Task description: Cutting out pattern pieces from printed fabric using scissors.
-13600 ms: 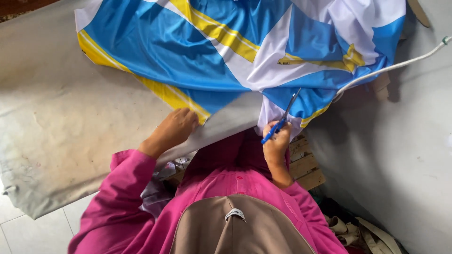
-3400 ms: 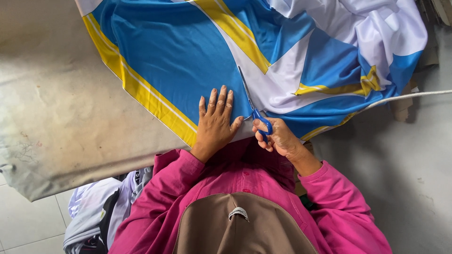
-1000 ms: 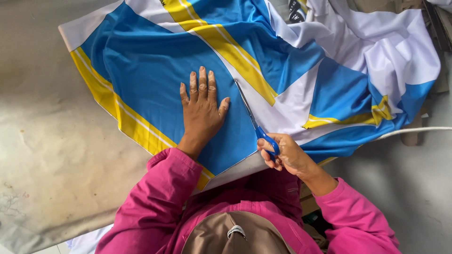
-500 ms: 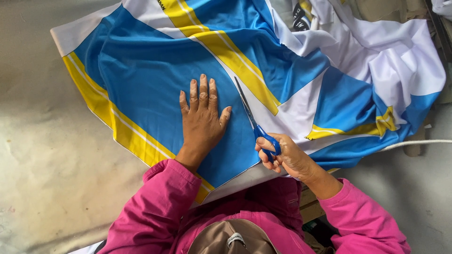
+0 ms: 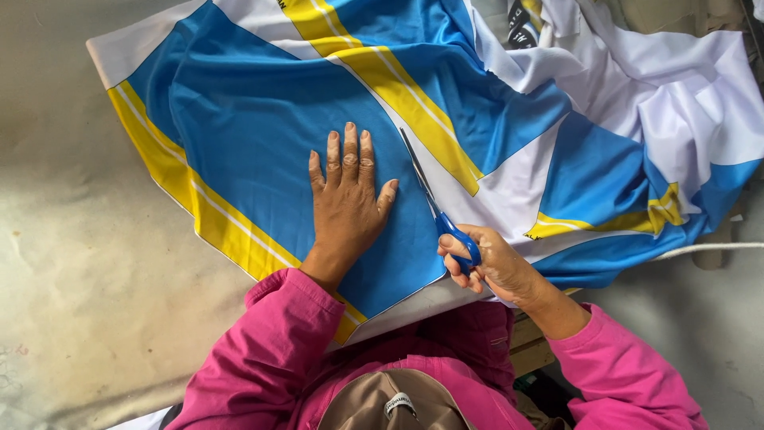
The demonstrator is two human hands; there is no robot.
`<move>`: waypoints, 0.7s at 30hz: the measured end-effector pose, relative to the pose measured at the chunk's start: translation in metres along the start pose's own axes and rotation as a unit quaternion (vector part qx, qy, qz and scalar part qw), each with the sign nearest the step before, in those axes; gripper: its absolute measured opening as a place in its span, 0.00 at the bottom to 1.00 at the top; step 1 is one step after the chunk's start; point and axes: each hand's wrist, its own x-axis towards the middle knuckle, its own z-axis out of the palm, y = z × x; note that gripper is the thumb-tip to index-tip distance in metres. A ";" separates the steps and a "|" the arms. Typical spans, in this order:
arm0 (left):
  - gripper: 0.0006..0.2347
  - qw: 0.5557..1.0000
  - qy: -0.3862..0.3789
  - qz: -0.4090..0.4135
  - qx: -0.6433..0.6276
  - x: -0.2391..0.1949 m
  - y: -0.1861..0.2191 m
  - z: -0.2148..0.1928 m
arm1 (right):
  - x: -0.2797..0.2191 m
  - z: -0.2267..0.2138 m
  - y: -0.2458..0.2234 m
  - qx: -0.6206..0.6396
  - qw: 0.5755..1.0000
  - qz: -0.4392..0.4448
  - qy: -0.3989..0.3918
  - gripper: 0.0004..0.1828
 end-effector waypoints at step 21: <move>0.28 1.000 -0.013 -0.006 -0.004 -0.001 0.000 -0.003 | 0.000 -0.004 -0.008 -0.013 1.000 -0.002 0.009 0.15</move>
